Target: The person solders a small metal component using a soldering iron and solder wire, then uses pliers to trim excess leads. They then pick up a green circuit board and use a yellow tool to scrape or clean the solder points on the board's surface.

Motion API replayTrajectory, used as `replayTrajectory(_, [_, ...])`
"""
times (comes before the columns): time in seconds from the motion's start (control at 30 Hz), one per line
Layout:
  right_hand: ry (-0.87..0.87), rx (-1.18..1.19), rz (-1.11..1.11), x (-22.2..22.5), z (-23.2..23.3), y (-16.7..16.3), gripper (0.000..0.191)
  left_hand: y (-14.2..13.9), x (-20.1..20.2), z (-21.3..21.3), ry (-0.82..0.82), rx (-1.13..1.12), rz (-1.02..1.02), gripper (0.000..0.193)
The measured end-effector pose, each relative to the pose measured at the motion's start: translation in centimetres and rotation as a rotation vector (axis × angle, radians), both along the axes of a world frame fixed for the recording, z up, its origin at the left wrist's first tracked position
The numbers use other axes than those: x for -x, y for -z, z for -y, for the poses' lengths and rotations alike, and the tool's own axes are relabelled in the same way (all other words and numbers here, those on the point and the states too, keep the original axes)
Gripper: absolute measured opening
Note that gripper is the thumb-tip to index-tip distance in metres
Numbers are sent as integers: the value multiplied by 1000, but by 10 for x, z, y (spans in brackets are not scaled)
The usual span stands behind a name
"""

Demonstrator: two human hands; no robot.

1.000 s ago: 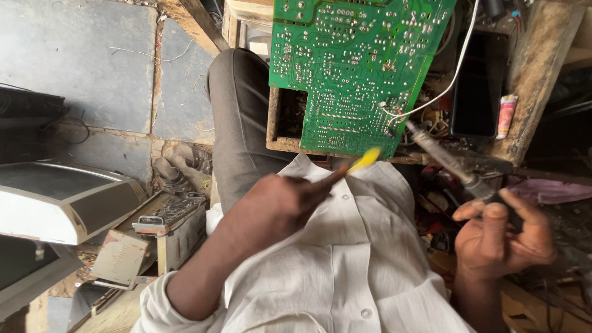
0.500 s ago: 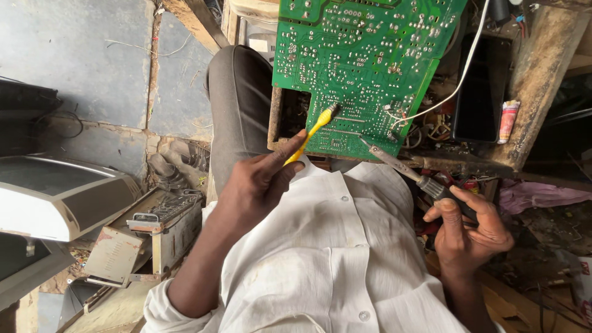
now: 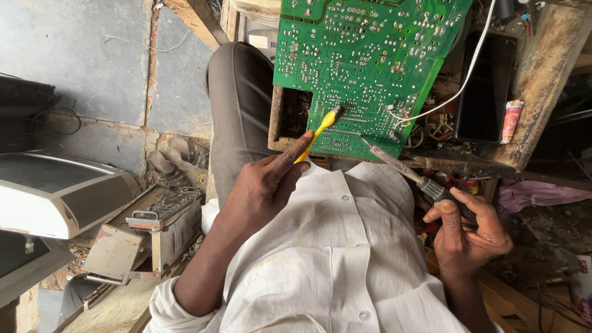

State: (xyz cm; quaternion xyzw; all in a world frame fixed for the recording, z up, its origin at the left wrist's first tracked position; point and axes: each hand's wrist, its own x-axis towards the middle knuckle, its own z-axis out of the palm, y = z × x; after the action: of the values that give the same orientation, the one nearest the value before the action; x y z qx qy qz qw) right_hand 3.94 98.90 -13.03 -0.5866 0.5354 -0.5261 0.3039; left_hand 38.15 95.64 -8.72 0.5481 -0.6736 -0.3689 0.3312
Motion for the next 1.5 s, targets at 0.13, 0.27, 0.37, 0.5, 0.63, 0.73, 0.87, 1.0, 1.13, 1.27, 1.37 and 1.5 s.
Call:
replayTrajectory(0.13, [-4,12,-2,2,1,1,12,0,0,0,-1,-26,-6,64])
replayTrajectory(0.27, [-3,11,7,1,2,2,13,0,0,1,6,-2,-18,65])
replayTrajectory(0.37, [28,-21,-55,-2,-1,-3,15,0,1,2,8,-16,-5,64])
replayTrajectory(0.5, [62,-8,-221,-7,-7,-12,18,0,3,2,17,89,-17,60])
replayTrajectory(0.63, [11,150,-443,-6,-6,-19,24,2,8,3,11,139,22,57])
replayTrajectory(0.73, [11,71,-352,-6,-5,-20,22,7,14,2,15,147,45,57])
replayTrajectory(0.87, [-6,83,-416,-4,-5,-19,23,15,23,-2,28,143,129,57])
replayTrajectory(1.0, [15,-20,-279,-3,-5,-17,23,20,26,-6,5,173,160,58])
replayTrajectory(1.13, [20,-12,-239,-2,-2,-13,20,21,23,-5,-10,188,166,59])
replayTrajectory(1.27, [31,-16,-231,-2,-1,-11,21,20,23,-4,-7,188,226,62])
replayTrajectory(1.37, [40,-28,-207,-3,-1,-11,22,18,23,-5,-31,255,189,64])
replayTrajectory(1.5, [35,-29,-182,-5,-1,-13,19,15,25,-5,-5,236,294,64])
